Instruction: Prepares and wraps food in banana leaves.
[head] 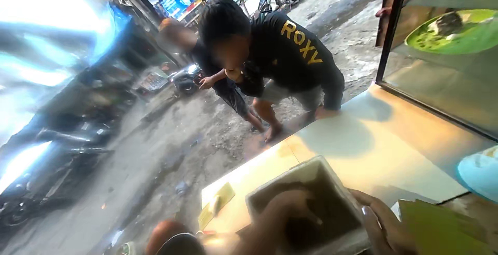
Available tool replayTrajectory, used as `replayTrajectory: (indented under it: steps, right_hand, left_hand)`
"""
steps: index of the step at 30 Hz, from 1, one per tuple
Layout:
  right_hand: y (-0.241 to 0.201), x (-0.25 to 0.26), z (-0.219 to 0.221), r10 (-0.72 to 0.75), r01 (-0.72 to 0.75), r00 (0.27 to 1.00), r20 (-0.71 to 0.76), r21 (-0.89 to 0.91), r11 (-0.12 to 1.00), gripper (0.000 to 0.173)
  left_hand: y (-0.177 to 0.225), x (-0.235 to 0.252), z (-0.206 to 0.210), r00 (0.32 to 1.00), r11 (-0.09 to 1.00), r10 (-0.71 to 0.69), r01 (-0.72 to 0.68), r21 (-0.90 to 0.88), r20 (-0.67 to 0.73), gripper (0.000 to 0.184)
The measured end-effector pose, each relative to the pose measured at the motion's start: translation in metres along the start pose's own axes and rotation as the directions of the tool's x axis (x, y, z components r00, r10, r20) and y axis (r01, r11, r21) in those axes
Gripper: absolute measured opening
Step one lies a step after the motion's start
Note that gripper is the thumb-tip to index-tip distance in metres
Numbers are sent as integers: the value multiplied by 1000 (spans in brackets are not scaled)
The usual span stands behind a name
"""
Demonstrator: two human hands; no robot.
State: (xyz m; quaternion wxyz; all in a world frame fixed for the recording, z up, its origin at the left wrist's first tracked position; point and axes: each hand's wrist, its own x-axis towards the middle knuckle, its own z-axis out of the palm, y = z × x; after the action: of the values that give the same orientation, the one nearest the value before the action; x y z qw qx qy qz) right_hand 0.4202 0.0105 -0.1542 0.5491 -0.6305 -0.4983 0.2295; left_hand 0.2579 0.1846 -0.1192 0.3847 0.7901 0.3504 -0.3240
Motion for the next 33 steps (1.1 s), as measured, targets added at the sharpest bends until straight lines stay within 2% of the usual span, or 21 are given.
replayTrajectory:
  steps: [3,5,8,13,16,19,23,25,27,29,31,33]
  right_hand:
    - [7,-1,2,-47,47,999,3,6,999,43]
    - [8,-1,1,-25,24,1000,15,18,1000,45]
    - [6,-1,0,0,-1,1000,29,33,999,47]
    - [10,-3,5,-16,17,1000,-20,68,998,49]
    - [11,-3,8,-6,8,999,-37,57,998,52]
    - [14,-3,15,1,3,996,-89,45,999,54]
    - [17,-2,23,-20,25,985,-172,25,999,50]
    - [15,-1,21,29,-23,991,-133,43,999,45]
    - [14,1,9,101,-101,995,2,67,993,47]
    - [20,-1,-12,187,-194,974,126,52,980,52]
    - [32,-10,-37,273,-269,959,81,-62,961,48]
    - [47,-27,-66,406,-375,913,47,-297,878,45]
  left_hand:
    - [-5,28,6,1000,1000,-12,12,28,1,62]
    - [-6,38,11,999,999,-46,46,-24,-17,62]
    - [-5,40,22,991,991,-101,92,-97,-91,65]
    - [5,34,35,963,980,-164,133,-150,-213,61]
    - [9,32,43,959,971,-215,190,-143,-184,57]
    - [25,20,42,960,966,-258,254,-52,-109,60]
    - [28,20,48,962,964,-257,262,43,-93,63]
    - [20,25,51,961,967,-254,256,2,-109,71]
    - [13,25,50,963,968,-240,227,-108,-125,82]
    - [19,15,43,965,969,-200,170,-179,-171,84]
    - [33,-7,34,954,969,-159,101,-226,-255,78]
    - [49,-41,28,922,957,-97,-17,-290,-374,72]
